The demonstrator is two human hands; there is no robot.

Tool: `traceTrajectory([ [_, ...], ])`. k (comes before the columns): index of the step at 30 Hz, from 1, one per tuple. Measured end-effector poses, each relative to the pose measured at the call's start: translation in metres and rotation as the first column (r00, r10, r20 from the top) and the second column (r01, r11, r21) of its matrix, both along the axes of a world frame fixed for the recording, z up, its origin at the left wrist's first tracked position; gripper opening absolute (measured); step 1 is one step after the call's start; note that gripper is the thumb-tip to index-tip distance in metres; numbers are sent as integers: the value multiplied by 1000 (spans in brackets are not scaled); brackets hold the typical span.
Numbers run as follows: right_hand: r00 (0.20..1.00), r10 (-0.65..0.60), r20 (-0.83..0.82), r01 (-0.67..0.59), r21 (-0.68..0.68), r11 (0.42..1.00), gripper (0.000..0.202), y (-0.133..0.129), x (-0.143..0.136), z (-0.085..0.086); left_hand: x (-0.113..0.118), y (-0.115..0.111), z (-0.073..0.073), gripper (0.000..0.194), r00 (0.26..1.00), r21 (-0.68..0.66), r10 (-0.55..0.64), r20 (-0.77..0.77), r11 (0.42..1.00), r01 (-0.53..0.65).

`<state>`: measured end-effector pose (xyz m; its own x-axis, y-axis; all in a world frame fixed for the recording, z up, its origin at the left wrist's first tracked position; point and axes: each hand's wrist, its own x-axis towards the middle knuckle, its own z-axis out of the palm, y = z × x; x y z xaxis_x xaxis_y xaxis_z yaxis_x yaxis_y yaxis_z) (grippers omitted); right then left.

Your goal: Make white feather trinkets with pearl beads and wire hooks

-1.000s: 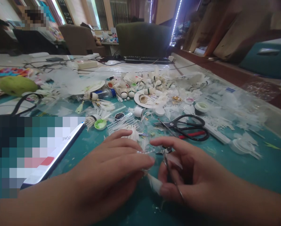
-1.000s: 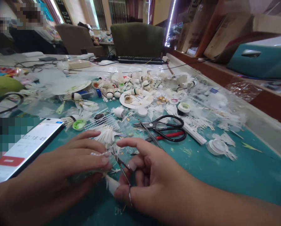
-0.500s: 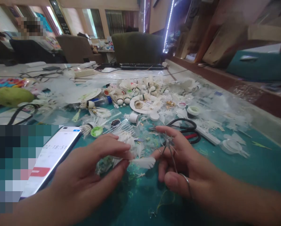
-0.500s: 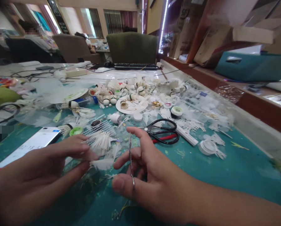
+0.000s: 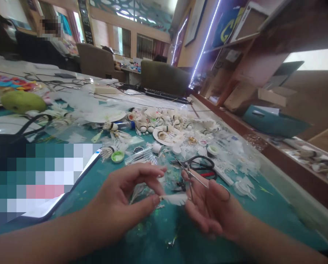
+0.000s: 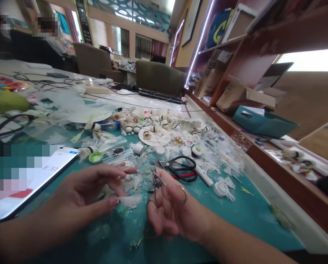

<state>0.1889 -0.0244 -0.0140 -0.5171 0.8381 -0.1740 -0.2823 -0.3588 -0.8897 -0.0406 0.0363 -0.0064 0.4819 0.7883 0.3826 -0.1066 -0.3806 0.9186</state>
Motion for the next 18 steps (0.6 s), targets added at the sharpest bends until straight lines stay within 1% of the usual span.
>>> traceTrajectory([
  [2,995,67,-71,-71,-55,996,71,1,-1,1,1,0,-3,27,997,-42,-72,21,997,72],
  [4,990,110,-87,-117,-84,990,67,0,-1,4,1,-1,-5,29,994,-55,-108,32,992,110],
  [7,988,151,-44,-155,-124,980,67,-4,-1,9,2,-4,-6,29,989,-73,-141,36,987,143],
  [9,984,180,-1,-178,-144,973,70,-5,0,7,3,-7,-5,27,983,-106,-178,46,978,182],
  [11,977,211,9,-208,-134,969,72,-5,2,-1,5,-9,-4,25,972,-129,-228,50,964,233],
  [13,972,232,-28,-233,-71,970,75,-3,4,-13,6,-12,-5,24,962,-126,-269,36,954,271],
  [14,979,205,-20,-206,-64,977,77,-1,4,-19,6,-12,-6,25,959,-111,-281,27,953,282],
  [15,978,207,-36,-208,-60,976,81,0,5,-24,7,-13,-7,25,958,-93,-287,17,953,287],
  [16,976,206,-68,-210,-52,976,81,1,5,-28,7,-13,-8,26,957,-76,-290,12,954,290],
  [18,974,206,-92,-211,-51,976,80,1,6,-32,8,-14,-9,26,956,-59,-294,17,954,295],
])
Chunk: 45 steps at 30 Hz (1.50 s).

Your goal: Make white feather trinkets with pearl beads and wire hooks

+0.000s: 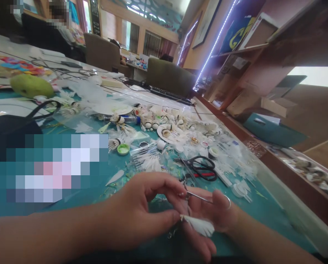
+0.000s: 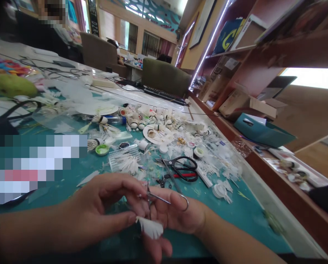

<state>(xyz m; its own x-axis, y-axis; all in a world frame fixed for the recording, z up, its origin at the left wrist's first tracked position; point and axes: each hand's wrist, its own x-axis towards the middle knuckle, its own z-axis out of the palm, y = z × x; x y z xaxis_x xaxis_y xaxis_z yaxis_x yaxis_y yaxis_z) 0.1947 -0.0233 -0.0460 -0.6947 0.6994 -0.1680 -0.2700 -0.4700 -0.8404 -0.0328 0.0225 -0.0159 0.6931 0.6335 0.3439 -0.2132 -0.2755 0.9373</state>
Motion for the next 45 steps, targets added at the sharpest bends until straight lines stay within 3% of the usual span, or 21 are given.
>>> traceTrajectory([
  [3,999,-44,20,44,-5,999,85,-2,0,4,0,0,0,23,1000,1,-3,3,1000,3],
  [7,998,48,42,-48,-15,999,92,-5,-1,14,-1,0,4,19,999,-25,31,32,999,-30],
  [10,1000,-9,27,9,-2,1000,73,-6,0,21,-3,1,5,17,998,-37,60,29,998,-59],
  [13,980,-198,-15,199,45,979,49,-2,2,23,-3,2,5,24,996,-84,77,35,994,-74],
  [15,930,-367,-26,367,152,918,39,0,3,23,-3,3,4,34,997,-142,75,33,987,-70],
  [18,837,-547,0,498,413,763,42,1,2,23,-2,3,2,40,998,-213,58,36,976,-49],
  [20,806,-592,17,495,530,689,47,-1,-2,23,-1,3,2,41,998,-251,33,53,968,-18],
  [24,773,-632,56,443,666,600,44,-7,-12,22,2,2,-1,42,997,-340,-42,67,938,62],
  [26,741,-670,37,432,737,519,40,-10,-15,21,4,2,-2,42,994,-370,-73,79,924,98],
  [28,709,-705,8,427,791,439,36,-11,-17,20,5,2,-3,42,992,-380,-88,88,918,115],
  [30,689,-725,-2,422,814,399,33,-12,-17,19,4,1,-3,41,995,-370,-90,54,923,103],
  [37,666,-746,6,451,794,408,35,-12,-16,13,1,2,-1,42,985,-299,-71,-160,954,20],
  [45,566,-822,70,450,809,378,25,-11,-9,25,-1,4,5,38,986,-267,-35,-163,964,-10],
])
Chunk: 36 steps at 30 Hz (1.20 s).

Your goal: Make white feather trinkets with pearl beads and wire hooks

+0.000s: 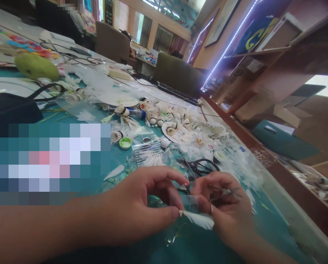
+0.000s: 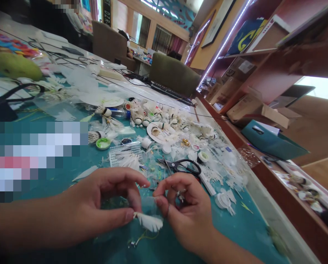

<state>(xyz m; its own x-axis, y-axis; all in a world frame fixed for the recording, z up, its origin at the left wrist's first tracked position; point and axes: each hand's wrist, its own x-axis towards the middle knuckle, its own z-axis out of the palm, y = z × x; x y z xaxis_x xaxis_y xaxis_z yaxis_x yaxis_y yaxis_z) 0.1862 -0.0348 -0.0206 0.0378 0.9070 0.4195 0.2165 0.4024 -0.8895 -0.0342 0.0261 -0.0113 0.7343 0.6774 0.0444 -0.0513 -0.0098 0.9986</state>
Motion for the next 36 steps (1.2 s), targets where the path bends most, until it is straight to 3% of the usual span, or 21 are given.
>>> traceTrajectory([
  [4,983,-94,160,88,44,995,22,7,18,7,-3,1,0,36,1000,1,25,10,1000,-25],
  [7,926,-162,340,157,43,987,16,19,32,14,-4,0,0,35,998,0,58,15,998,-58],
  [10,826,-62,561,64,16,998,25,27,41,18,-4,0,1,35,996,-6,84,11,996,-84],
  [13,734,-40,678,-24,84,996,33,27,44,18,-3,1,2,36,994,1,105,5,994,-105],
  [16,780,-82,621,38,83,996,29,25,45,15,-2,1,3,35,988,2,151,-15,989,-151],
  [20,868,-85,489,140,-77,987,24,26,45,11,-1,1,4,33,984,-1,168,-51,986,-168],
  [24,906,-53,420,120,-133,984,23,30,44,6,-2,3,1,30,991,34,111,-71,993,-109],
  [27,967,-28,252,80,-199,977,24,31,41,3,-2,5,-1,29,991,59,104,-82,993,-99],
  [31,988,-151,20,152,-85,985,40,31,37,4,-1,5,-2,28,989,62,113,-95,992,-108],
  [33,986,-165,9,165,-38,986,36,31,38,5,-1,5,-2,28,990,60,106,-94,993,-100],
  [36,981,-151,120,156,-39,987,24,31,46,4,-2,5,-2,27,989,82,111,-98,991,-103],
])
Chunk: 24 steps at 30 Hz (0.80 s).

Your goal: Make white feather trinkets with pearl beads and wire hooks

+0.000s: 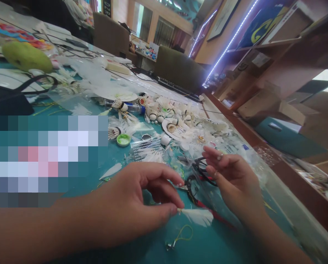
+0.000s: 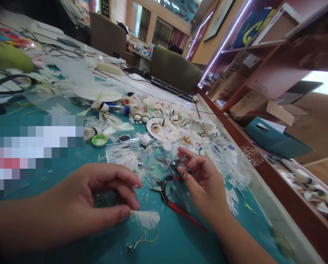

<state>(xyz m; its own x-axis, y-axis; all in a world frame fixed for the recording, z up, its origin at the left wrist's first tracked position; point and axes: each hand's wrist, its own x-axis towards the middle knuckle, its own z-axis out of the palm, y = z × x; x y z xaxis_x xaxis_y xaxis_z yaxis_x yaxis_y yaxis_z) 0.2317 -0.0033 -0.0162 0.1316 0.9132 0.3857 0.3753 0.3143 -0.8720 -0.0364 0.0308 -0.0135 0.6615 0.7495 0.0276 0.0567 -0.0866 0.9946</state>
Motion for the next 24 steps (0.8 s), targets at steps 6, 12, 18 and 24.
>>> traceTrajectory([
  [6,996,24,-91,-38,-147,988,24,4,3,6,0,0,-1,25,1000,25,9,-8,1000,-9],
  [12,994,97,-49,-104,-170,980,34,2,-6,10,1,0,2,23,999,5,30,-13,1000,-30],
  [18,981,168,-99,-183,-172,968,15,-13,-7,11,1,1,-2,22,999,44,8,-31,999,-6],
  [24,917,319,-240,-392,-386,835,22,-26,-26,23,4,1,-5,22,1000,76,11,-11,997,-10],
])
